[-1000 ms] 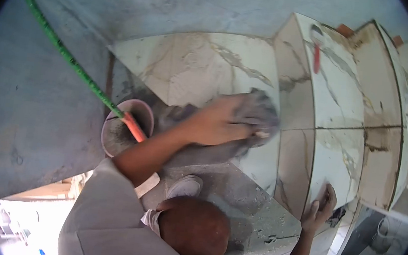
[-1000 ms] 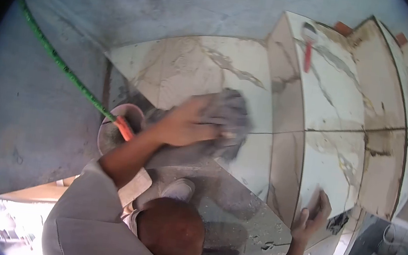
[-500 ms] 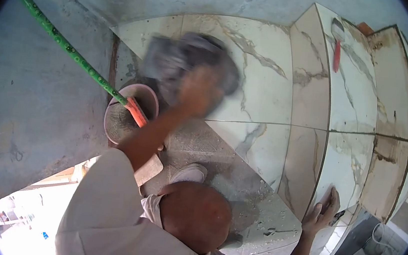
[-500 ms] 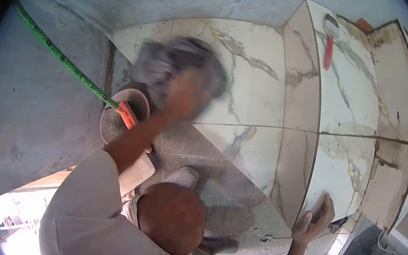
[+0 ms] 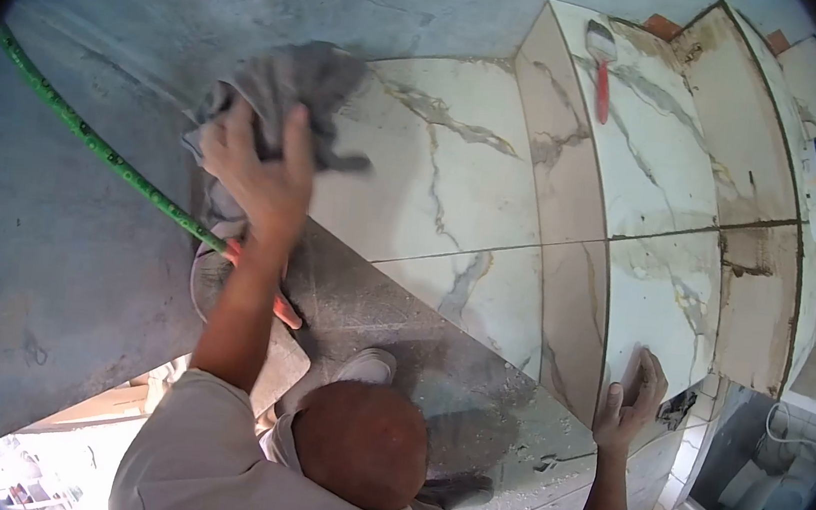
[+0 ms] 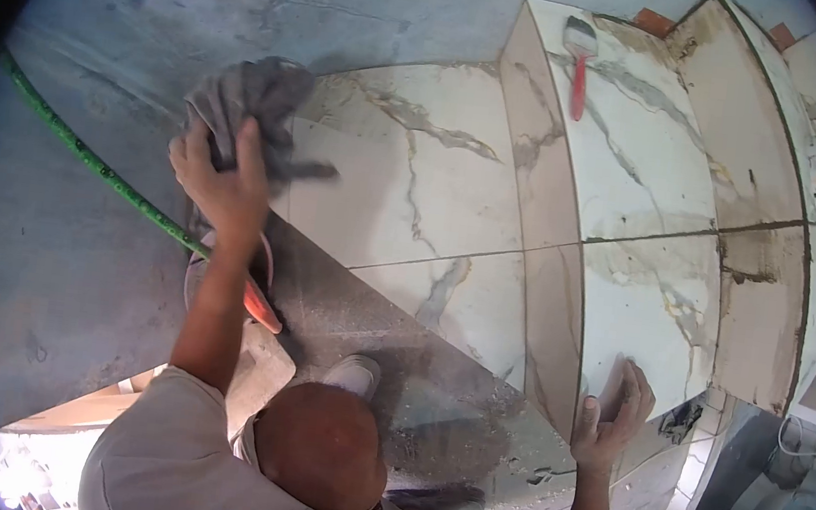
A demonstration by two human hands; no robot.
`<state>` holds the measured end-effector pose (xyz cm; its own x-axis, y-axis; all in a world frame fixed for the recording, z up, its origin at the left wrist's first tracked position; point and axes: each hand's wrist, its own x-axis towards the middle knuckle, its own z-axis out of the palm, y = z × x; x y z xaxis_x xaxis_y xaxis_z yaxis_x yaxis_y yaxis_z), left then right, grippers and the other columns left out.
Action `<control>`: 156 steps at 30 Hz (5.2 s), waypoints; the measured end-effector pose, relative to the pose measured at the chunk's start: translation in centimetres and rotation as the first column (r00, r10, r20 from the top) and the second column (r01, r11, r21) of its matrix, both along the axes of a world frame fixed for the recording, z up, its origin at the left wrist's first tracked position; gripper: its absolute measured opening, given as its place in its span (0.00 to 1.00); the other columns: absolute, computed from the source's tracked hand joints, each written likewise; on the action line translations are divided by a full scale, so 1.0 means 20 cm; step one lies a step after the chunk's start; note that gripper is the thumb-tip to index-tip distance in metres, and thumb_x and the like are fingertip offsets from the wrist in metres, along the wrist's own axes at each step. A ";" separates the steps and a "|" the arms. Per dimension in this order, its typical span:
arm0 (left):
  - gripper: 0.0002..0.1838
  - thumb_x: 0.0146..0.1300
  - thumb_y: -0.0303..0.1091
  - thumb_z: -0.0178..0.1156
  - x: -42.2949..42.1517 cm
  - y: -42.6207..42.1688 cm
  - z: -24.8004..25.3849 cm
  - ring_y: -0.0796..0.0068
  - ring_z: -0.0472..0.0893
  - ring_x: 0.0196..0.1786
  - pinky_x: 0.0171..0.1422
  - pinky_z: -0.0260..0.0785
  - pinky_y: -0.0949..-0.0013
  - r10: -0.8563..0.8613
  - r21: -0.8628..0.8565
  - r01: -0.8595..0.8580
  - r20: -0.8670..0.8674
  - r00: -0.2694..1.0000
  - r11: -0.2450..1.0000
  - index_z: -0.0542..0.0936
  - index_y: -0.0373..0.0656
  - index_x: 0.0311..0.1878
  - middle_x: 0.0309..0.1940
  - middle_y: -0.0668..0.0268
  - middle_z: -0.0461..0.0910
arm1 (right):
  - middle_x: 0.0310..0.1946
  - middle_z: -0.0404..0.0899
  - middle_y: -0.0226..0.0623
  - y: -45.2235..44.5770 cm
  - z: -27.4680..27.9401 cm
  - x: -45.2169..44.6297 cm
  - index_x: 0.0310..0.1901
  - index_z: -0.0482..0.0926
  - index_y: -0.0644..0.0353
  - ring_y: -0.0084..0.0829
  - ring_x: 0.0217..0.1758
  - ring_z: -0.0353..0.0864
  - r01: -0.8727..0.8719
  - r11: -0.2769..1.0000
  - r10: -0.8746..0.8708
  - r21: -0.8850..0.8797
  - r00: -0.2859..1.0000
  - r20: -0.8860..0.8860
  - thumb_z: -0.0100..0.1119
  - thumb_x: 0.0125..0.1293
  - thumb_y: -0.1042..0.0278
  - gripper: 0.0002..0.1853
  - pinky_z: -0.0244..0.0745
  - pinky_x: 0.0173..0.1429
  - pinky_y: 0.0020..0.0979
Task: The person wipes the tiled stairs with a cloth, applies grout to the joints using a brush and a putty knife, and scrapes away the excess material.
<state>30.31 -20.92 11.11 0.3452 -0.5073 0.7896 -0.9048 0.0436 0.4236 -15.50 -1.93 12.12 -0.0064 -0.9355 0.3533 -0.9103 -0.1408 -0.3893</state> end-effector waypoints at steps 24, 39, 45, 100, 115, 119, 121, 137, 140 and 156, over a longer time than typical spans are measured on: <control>0.33 0.62 0.62 0.54 -0.80 -0.59 -0.82 0.60 0.62 0.74 0.78 0.44 0.43 -0.959 0.709 0.656 0.105 0.264 0.258 0.77 0.48 0.61 0.70 0.57 0.65 | 0.56 0.71 0.56 -0.02 0.01 -0.01 0.58 0.72 0.71 0.50 0.57 0.69 0.075 0.992 -0.073 0.101 0.997 -0.030 0.52 0.66 0.40 0.36 0.64 0.62 0.48; 0.31 0.66 0.62 0.51 0.77 -0.69 -1.04 0.53 0.67 0.69 0.66 0.65 0.49 -0.297 0.765 -0.202 0.458 0.838 0.612 0.73 0.52 0.65 0.69 0.55 0.66 | 0.57 0.69 0.57 -0.01 0.00 -0.01 0.61 0.70 0.73 0.51 0.62 0.67 0.096 0.986 -0.095 0.133 0.995 -0.014 0.49 0.67 0.38 0.39 0.63 0.66 0.48; 0.25 0.70 0.50 0.49 1.05 -0.65 -0.70 0.47 0.70 0.65 0.61 0.68 0.49 0.205 0.723 -0.496 0.457 0.865 0.482 0.69 0.55 0.68 0.65 0.54 0.69 | 0.56 0.71 0.57 -0.01 0.00 0.00 0.61 0.70 0.71 0.52 0.60 0.69 0.057 0.995 -0.057 0.079 0.998 0.001 0.52 0.67 0.42 0.36 0.62 0.65 0.48; 0.14 0.58 0.34 0.57 -0.90 -1.46 -0.73 0.62 0.79 0.47 0.43 0.75 0.57 -0.621 0.648 0.247 0.442 0.647 0.720 0.83 0.45 0.46 0.45 0.66 0.77 | 0.54 0.68 0.54 0.00 0.01 -0.02 0.59 0.71 0.72 0.50 0.57 0.65 0.117 0.971 -0.106 0.207 0.992 -0.065 0.63 0.59 0.45 0.37 0.63 0.62 0.49; 0.16 0.60 0.33 0.55 -0.93 -1.42 -0.62 0.61 0.74 0.56 0.53 0.70 0.52 -0.700 0.808 0.077 0.454 0.551 0.584 0.83 0.50 0.51 0.50 0.63 0.75 | 0.55 0.66 0.55 0.00 0.03 -0.03 0.58 0.71 0.72 0.49 0.57 0.64 0.096 0.969 -0.071 0.228 0.991 -0.116 0.61 0.60 0.44 0.37 0.63 0.60 0.50; 0.20 0.60 0.33 0.53 -0.67 -1.35 -0.71 0.58 0.73 0.59 0.54 0.71 0.47 -0.655 0.759 0.188 0.376 0.655 0.624 0.79 0.56 0.57 0.54 0.64 0.74 | 0.56 0.66 0.56 0.00 0.00 -0.04 0.58 0.71 0.72 0.50 0.58 0.63 0.084 0.973 -0.069 0.214 0.995 -0.079 0.59 0.61 0.45 0.36 0.62 0.62 0.51; 0.22 0.61 0.34 0.53 -0.45 -1.24 -0.71 0.56 0.73 0.60 0.54 0.72 0.45 -0.562 0.732 0.151 0.357 0.746 0.664 0.77 0.58 0.59 0.57 0.64 0.74 | 0.56 0.66 0.56 0.01 -0.01 -0.04 0.58 0.71 0.72 0.51 0.59 0.63 0.077 0.975 -0.070 0.208 0.997 -0.039 0.59 0.61 0.44 0.36 0.62 0.62 0.52; 0.23 0.61 0.36 0.56 0.92 -0.58 -0.32 0.43 0.76 0.55 0.57 0.71 0.48 0.205 0.590 -0.412 0.387 0.899 0.694 0.74 0.49 0.61 0.56 0.46 0.74 | 0.57 0.68 0.54 -0.02 0.03 0.00 0.61 0.72 0.68 0.52 0.60 0.65 0.070 0.986 -0.059 0.151 0.995 -0.077 0.57 0.63 0.44 0.35 0.60 0.64 0.51; 0.26 0.57 0.32 0.59 0.51 -0.55 -0.28 0.45 0.74 0.56 0.60 0.68 0.49 0.001 0.469 -0.187 0.369 0.930 0.863 0.75 0.47 0.61 0.56 0.46 0.74 | 0.57 0.69 0.54 -0.02 0.02 0.00 0.61 0.72 0.68 0.52 0.61 0.65 0.069 0.988 -0.056 0.138 0.994 -0.092 0.58 0.63 0.46 0.34 0.59 0.65 0.51; 0.23 0.69 0.45 0.51 0.80 -0.30 -0.86 0.45 0.69 0.65 0.64 0.65 0.43 -0.064 0.750 -0.271 0.385 0.921 0.604 0.71 0.46 0.63 0.66 0.52 0.66 | 0.58 0.69 0.52 -0.01 0.01 0.01 0.62 0.72 0.67 0.51 0.62 0.66 0.080 0.991 -0.072 0.108 0.995 -0.070 0.59 0.64 0.49 0.32 0.59 0.67 0.49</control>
<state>46.29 -27.01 -6.14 0.2343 -0.9557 0.1780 -0.9637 -0.2525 -0.0870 -15.20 -2.12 12.34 -0.0591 -0.9664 0.2501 -0.9408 -0.0298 -0.3375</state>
